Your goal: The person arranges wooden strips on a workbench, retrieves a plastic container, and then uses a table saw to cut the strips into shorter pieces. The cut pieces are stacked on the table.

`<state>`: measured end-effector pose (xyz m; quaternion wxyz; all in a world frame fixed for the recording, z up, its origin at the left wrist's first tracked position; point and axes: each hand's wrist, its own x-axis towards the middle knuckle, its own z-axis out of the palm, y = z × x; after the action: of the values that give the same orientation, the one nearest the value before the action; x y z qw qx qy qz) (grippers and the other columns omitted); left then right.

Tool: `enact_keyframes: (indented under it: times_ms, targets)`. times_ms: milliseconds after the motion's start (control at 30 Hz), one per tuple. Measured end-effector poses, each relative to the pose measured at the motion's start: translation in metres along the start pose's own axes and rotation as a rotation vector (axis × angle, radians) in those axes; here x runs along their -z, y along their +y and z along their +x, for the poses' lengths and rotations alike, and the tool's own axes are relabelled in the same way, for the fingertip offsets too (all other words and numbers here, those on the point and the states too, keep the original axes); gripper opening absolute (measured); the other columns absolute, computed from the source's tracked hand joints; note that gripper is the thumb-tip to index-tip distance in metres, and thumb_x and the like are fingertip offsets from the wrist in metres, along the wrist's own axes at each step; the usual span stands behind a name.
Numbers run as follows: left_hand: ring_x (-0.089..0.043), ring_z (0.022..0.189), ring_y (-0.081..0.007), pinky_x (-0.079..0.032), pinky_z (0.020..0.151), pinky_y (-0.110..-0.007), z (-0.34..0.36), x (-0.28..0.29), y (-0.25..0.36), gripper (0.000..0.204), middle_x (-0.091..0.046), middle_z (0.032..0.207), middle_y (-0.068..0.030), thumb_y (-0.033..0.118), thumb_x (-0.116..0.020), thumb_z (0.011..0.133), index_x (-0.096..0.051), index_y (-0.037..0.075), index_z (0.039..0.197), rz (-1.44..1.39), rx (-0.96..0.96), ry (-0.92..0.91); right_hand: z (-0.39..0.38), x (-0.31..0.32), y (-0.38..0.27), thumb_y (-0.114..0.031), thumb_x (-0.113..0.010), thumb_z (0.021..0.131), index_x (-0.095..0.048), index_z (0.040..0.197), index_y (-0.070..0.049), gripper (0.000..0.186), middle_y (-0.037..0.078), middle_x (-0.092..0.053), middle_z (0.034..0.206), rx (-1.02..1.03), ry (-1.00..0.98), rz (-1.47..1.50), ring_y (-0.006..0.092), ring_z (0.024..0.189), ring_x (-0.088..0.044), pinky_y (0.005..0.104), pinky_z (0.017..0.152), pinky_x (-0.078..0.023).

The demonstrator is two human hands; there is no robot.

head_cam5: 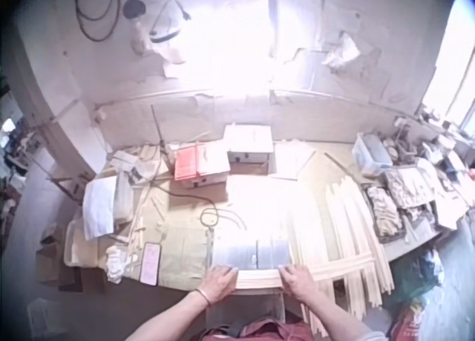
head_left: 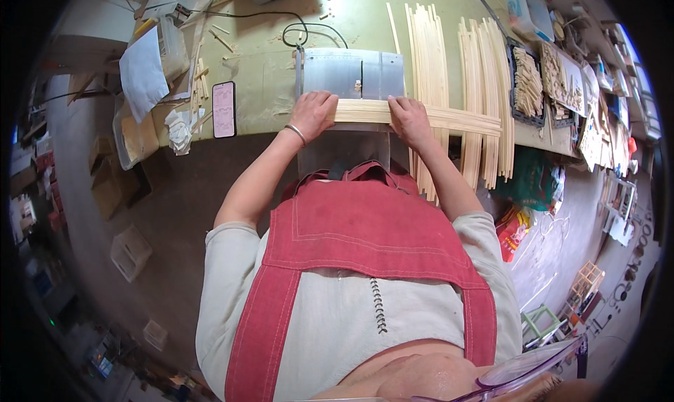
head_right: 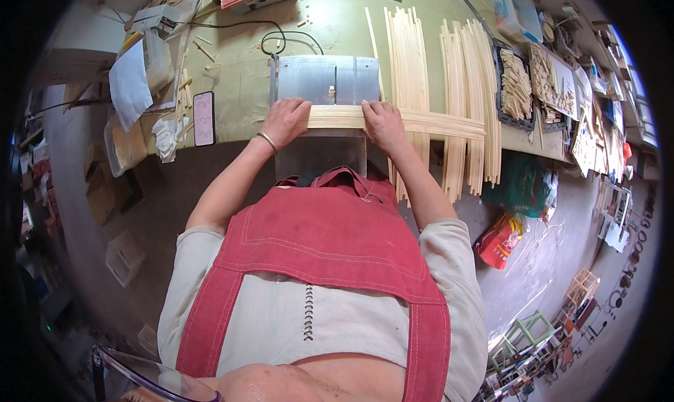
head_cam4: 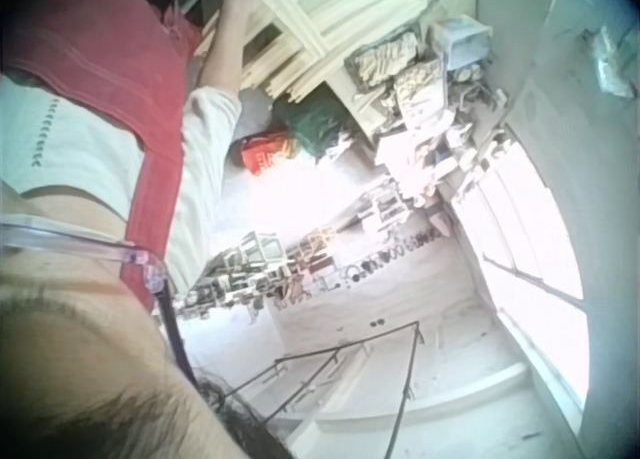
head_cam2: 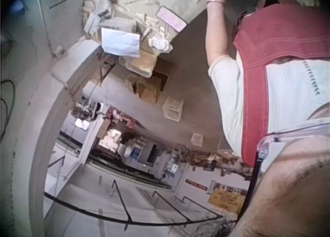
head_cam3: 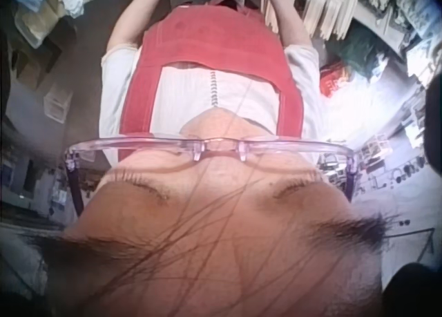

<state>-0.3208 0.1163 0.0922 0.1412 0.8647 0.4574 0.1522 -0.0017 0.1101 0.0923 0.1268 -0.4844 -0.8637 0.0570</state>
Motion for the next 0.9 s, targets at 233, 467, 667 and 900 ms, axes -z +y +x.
enact_keyframes:
  times_ms: [233, 467, 667, 900]
  targets:
    - [-0.058, 0.114, -0.0324, -0.045, 0.097, -0.044, 0.005, -0.012, -0.002, 0.061, -0.06, 0.123, -0.0114, 0.015, -0.082, 0.073, -0.056, 0.008, 0.128, 0.073, -0.009, 0.023, 0.004, 0.003, 0.002, -0.015, -0.071, 0.083, -0.061, 0.13, -0.004, 0.049, 0.01, -0.063, 0.118, -0.017, -0.023, 0.033, 0.0305, 0.112, -0.06, 0.0442, 0.098, -0.047]
    - [-0.057, 0.113, -0.0299, -0.043, 0.096, -0.043, 0.016, -0.01, -0.01, 0.052, -0.059, 0.119, -0.0101, 0.019, -0.076, 0.078, -0.057, 0.008, 0.125, 0.113, -0.027, 0.004, 0.015, 0.0, 0.008, -0.013, -0.07, 0.083, -0.062, 0.129, -0.004, 0.047, 0.01, -0.064, 0.117, -0.031, -0.041, 0.018, 0.0298, 0.109, -0.061, 0.0436, 0.094, -0.048]
    - [-0.057, 0.113, -0.0301, -0.043, 0.096, -0.044, 0.023, -0.008, -0.015, 0.054, -0.059, 0.12, -0.0101, 0.019, -0.077, 0.078, -0.057, 0.009, 0.127, 0.095, -0.02, -0.016, 0.02, -0.005, 0.014, -0.012, -0.074, 0.079, -0.059, 0.133, -0.006, 0.056, 0.011, -0.062, 0.122, -0.067, -0.087, 0.035, 0.0314, 0.115, -0.059, 0.0442, 0.097, -0.046]
    - [-0.056, 0.115, -0.033, -0.043, 0.099, -0.045, 0.031, -0.009, -0.021, 0.063, -0.059, 0.121, -0.0116, 0.017, -0.083, 0.073, -0.055, 0.009, 0.129, 0.082, -0.002, -0.045, 0.029, -0.004, 0.017, -0.013, -0.069, 0.083, -0.062, 0.126, -0.006, 0.045, 0.01, -0.064, 0.112, -0.033, -0.007, 0.014, 0.0301, 0.108, -0.061, 0.0442, 0.093, -0.048]
